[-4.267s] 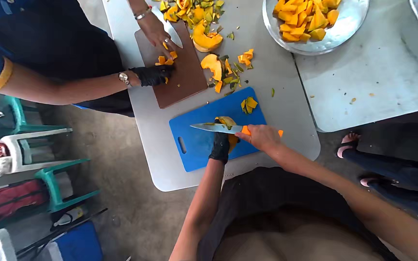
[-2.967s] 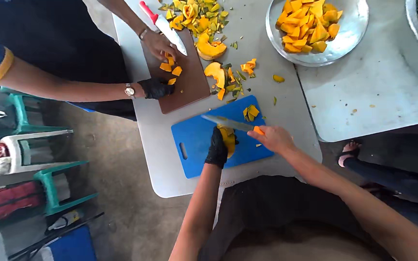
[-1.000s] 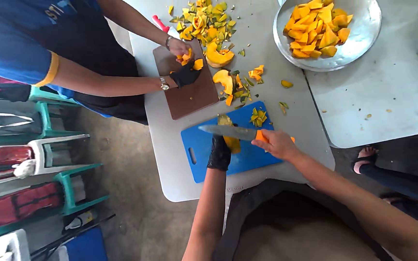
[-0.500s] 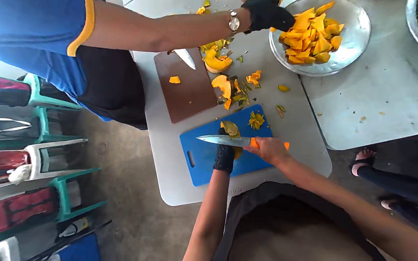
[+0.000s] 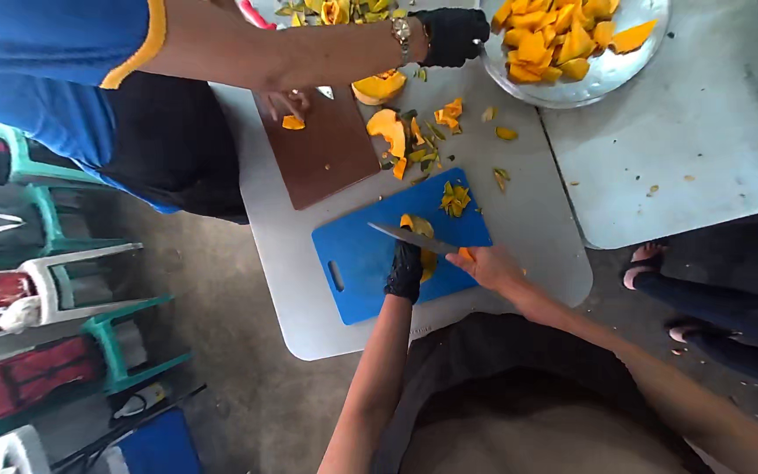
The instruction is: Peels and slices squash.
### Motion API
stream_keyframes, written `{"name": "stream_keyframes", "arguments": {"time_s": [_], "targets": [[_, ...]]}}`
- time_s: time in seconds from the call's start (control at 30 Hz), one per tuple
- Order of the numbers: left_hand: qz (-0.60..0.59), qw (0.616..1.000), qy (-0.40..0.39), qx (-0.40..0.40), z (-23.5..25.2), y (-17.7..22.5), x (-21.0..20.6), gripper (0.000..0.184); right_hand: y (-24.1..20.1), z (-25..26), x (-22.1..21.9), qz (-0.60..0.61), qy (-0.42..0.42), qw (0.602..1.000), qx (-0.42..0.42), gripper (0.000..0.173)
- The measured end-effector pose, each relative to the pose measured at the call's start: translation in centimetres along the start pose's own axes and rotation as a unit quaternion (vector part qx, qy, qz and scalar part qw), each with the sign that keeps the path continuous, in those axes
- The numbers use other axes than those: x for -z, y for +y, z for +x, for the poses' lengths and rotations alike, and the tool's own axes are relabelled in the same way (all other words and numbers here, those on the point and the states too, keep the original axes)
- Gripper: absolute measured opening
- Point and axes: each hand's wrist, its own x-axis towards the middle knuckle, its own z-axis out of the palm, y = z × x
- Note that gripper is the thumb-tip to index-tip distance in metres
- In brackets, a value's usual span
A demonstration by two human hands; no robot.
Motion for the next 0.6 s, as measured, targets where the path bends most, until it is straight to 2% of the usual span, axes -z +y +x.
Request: {"name": "stream_keyframes", "arguments": {"time_s": [0.07,0.13,0.2,0.3,0.33,0.4,0.43,0.47,0.53,0.6], "targets": [[0.03,1.0,0.005,-0.007,0.1,1.1,-0.1,0.044,-0.5,-0.2,-0.2,-0.031,-0.005,0.999,0.005,0.076],[0.06,0.997,-0.042,0.039,0.1,3.0,0.8,0.042,-0.8,-0.1,-0.1,-0.046,0.0,0.999,0.006,0.077],[0.029,0.998,0.021,-0.046,-0.1,1.1,0.0,0.038,-0.9,0.0,0.1,-0.057,-0.002,0.998,0.008,0.077],[-0.002,0.999,0.006,-0.049,-0.8,1.7,0.4,0.036,-1.0,0.4,0.3,-0.072,-0.012,0.997,0.012,0.076],[0.003,0.999,0.007,-0.04,-1.0,1.8,0.2,0.035,-1.4,0.6,0.3,-0.075,-0.014,0.997,0.009,0.075],[-0.015,0.994,-0.058,0.086,-2.2,5.8,0.7,0.039,-2.1,1.5,0.3,-0.064,-0.008,0.998,-0.009,0.074],[-0.042,0.99,-0.074,0.115,-2.3,6.2,0.3,0.042,-2.0,2.4,0.4,-0.046,0.001,0.999,-0.027,0.075],[-0.09,0.994,-0.035,0.059,-2.5,3.9,-1.4,0.046,-1.2,3.7,0.7,-0.015,0.014,0.998,-0.052,0.077],[-0.2,0.979,-0.027,0.041,-3.0,2.0,-2.5,0.051,0.9,5.6,1.3,0.024,0.034,0.996,-0.078,0.082],[-0.26,0.964,-0.038,0.046,-2.9,0.5,-1.4,0.053,1.9,5.6,1.3,0.06,0.057,0.994,-0.066,0.081]]}}
